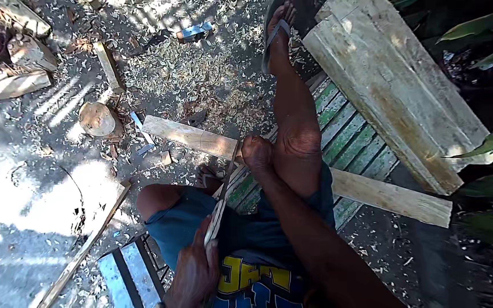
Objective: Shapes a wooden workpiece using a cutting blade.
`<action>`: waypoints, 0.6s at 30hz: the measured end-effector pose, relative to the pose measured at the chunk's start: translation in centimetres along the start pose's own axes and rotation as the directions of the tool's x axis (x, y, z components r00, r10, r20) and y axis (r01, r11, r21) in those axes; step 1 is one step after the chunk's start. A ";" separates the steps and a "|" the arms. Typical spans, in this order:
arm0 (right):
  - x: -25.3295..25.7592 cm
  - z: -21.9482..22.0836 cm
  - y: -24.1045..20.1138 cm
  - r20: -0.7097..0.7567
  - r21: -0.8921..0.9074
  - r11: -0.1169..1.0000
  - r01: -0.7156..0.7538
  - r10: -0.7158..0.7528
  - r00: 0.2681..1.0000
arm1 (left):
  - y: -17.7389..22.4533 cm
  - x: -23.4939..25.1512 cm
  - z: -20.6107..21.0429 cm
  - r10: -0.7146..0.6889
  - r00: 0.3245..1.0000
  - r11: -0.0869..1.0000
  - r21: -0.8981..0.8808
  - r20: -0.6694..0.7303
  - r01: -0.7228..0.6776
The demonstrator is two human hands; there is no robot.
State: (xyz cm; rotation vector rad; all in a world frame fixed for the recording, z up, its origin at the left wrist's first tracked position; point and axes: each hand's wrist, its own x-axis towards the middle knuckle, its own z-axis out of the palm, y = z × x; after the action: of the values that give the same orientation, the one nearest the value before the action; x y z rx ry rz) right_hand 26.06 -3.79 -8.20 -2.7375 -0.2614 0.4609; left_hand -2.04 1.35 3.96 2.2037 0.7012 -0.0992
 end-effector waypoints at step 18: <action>1.1 1.5 0.0 0.009 -0.043 0.996 -0.076 0.076 0.997 | -2.2 -7.5 -1.8 -0.052 0.998 0.995 -0.084 0.027 0.054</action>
State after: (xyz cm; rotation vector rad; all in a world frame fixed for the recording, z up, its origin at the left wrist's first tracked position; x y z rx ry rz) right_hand 26.55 -3.09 -9.82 -2.7950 -0.1719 0.4954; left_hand -9.76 0.43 5.90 2.1001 0.7377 -0.1211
